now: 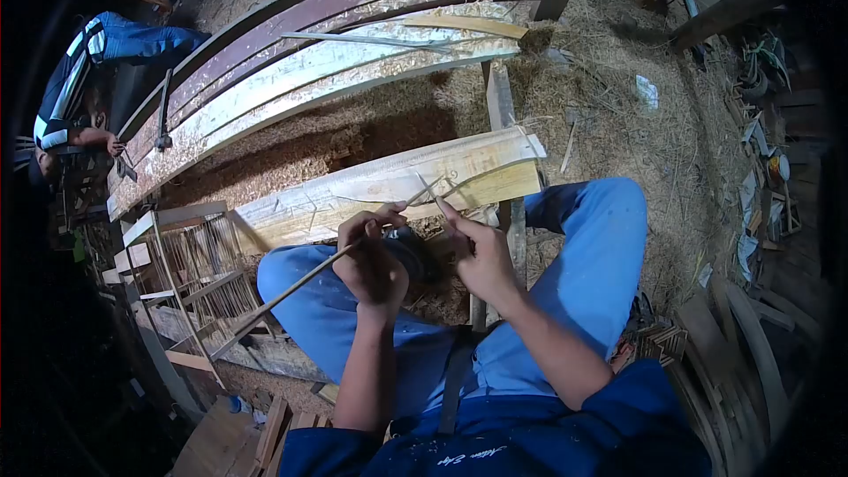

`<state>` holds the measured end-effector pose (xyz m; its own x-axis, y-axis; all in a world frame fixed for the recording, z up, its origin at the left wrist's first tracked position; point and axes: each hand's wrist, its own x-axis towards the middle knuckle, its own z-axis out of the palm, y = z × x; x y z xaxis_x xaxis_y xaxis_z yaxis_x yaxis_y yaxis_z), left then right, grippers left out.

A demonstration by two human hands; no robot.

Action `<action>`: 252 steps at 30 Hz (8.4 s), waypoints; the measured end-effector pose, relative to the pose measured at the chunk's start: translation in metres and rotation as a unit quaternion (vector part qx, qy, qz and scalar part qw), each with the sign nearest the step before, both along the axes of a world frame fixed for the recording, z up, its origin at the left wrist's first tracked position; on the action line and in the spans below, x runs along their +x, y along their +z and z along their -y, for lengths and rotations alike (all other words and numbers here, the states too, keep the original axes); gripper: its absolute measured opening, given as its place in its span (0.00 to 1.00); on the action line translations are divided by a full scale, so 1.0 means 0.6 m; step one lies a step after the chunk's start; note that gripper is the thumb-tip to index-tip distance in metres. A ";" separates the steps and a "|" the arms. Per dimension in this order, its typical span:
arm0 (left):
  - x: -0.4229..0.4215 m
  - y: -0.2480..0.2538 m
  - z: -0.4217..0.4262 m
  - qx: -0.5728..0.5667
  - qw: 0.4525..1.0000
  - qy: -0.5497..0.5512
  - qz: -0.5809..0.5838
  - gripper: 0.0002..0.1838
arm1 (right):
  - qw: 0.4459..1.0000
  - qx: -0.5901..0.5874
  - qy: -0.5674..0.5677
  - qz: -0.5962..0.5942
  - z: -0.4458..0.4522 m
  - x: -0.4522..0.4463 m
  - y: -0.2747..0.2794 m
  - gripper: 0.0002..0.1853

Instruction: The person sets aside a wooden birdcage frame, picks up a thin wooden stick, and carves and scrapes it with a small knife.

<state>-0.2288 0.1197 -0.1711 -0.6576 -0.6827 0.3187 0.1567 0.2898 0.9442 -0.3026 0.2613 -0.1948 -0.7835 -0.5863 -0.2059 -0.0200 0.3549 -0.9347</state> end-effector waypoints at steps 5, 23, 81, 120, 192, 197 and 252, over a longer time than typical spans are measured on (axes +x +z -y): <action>-0.001 -0.004 0.001 -0.020 0.999 0.019 -0.026 0.06 | 0.998 0.040 -0.019 -0.041 -0.016 -0.007 -0.092 0.22; 0.008 0.004 0.003 -0.109 0.992 0.064 0.032 0.10 | 0.973 0.032 0.034 0.228 -0.025 0.018 -0.022 0.26; -0.010 0.001 -0.007 -0.074 0.994 0.085 -0.015 0.07 | 0.994 0.057 0.007 -0.090 -0.010 0.011 -0.049 0.11; 0.008 -0.011 0.001 -0.066 0.998 0.001 -0.008 0.17 | 0.999 -0.006 -0.025 -0.025 -0.005 0.026 -0.030 0.19; 0.223 0.156 0.015 -0.127 0.922 0.182 0.317 0.12 | 0.898 -0.331 -0.180 0.228 -0.068 -0.030 0.234 0.09; 0.209 0.192 -0.028 -0.183 0.892 0.081 0.405 0.08 | 0.911 -0.302 -0.197 0.199 -0.084 -0.046 0.219 0.08; 0.136 0.197 -0.132 0.488 0.862 -0.112 0.081 0.11 | 0.955 -0.074 0.169 -0.232 -0.121 0.040 0.240 0.32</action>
